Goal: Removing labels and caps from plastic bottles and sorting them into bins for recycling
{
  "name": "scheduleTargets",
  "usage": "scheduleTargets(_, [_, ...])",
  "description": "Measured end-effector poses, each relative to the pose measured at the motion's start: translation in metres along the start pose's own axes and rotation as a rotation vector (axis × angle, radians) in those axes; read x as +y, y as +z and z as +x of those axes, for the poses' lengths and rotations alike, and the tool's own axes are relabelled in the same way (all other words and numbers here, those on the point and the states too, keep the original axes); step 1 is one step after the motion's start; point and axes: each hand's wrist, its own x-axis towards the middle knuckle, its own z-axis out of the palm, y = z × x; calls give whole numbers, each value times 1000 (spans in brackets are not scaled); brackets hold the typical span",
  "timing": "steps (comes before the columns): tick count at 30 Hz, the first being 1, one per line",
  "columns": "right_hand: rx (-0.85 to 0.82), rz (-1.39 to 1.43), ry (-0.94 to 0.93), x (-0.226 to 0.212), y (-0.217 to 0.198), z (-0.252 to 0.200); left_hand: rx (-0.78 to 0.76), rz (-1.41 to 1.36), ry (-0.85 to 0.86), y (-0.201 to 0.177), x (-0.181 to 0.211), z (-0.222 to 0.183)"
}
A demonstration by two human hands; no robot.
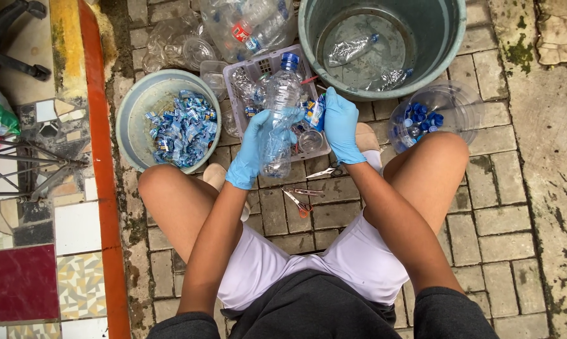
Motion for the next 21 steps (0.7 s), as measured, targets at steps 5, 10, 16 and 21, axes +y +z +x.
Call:
scheduleTargets(5, [-7,-6,78,4,4,6,59,-35,18,-2,-2,-8])
scheduleTargets(10, [-51,9,138,0,7,6,147,-33,9,-12,-13,-11])
scheduleTargets(16, [-132,78,142,-42,3,-12,233,-58,104,22,-1,-21])
scheduleTargets(21, [-165,-187,123,-149,5,-54,186,-17,188,37,8,-24])
